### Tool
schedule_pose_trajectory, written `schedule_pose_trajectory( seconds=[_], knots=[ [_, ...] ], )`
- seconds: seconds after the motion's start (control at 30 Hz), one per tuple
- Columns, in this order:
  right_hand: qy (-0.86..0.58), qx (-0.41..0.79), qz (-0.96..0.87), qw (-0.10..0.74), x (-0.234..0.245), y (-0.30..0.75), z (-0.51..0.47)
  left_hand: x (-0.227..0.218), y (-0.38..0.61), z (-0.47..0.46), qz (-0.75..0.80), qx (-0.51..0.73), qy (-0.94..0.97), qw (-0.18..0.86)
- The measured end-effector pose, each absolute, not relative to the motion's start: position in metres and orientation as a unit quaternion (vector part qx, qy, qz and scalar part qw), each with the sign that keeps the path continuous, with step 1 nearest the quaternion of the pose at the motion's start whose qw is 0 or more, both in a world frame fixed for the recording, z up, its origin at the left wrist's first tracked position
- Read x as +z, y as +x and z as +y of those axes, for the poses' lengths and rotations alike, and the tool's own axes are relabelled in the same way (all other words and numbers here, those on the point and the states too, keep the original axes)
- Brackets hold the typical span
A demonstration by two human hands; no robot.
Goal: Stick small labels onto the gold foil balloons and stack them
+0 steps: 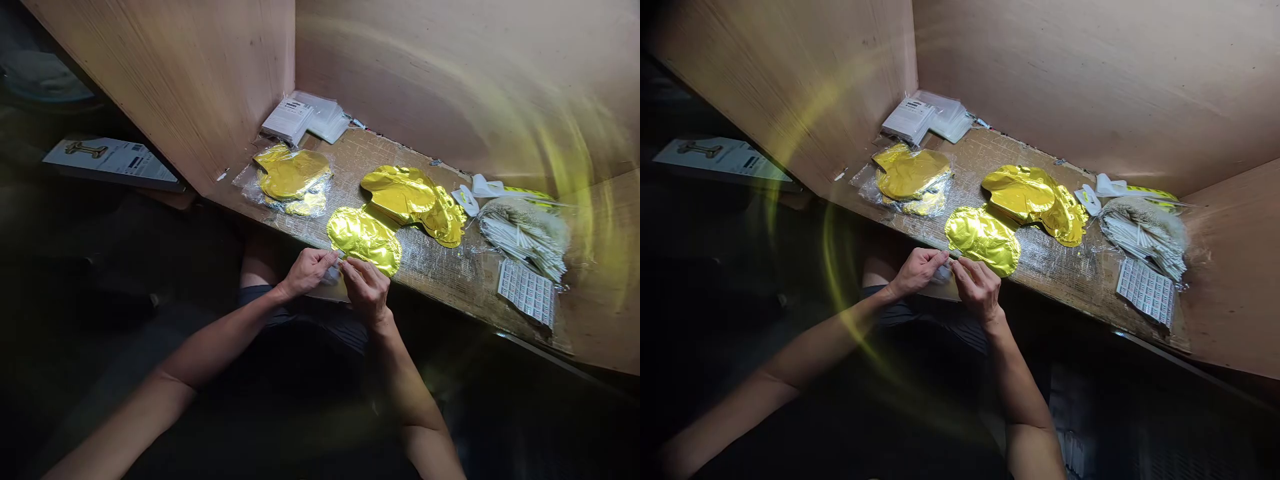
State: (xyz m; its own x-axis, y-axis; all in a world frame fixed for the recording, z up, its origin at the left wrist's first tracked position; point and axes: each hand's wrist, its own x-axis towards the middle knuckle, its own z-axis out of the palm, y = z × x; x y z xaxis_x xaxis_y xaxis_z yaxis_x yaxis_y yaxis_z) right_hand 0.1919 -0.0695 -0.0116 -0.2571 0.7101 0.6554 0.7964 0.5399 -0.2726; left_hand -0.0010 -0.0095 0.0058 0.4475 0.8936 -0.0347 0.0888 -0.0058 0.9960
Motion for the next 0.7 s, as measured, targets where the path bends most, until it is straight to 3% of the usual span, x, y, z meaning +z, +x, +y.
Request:
schedule_pose_trajectory(
  seconds=[0.17,0.33,0.43,0.57,0.7],
  knots=[
    [-0.589,0.035,-0.675,0.443,0.001,0.204,-0.059,-0.007,-0.007,-0.002,0.388,0.333,0.717,0.473],
    [-0.703,0.194,-0.627,0.274,0.001,0.223,-0.026,-0.026,-0.01,0.01,0.321,0.196,0.871,0.316],
    [-0.715,0.117,-0.657,0.209,-0.008,0.217,-0.02,-0.03,-0.007,0.013,0.345,0.128,0.888,0.276],
    [-0.742,-0.044,-0.645,0.178,-0.014,0.215,-0.03,-0.03,-0.004,0.014,0.375,0.132,0.875,0.277],
    [-0.694,-0.028,-0.702,0.156,-0.014,0.229,-0.033,-0.033,-0.004,0.016,0.372,0.151,0.864,0.303]
  ],
)
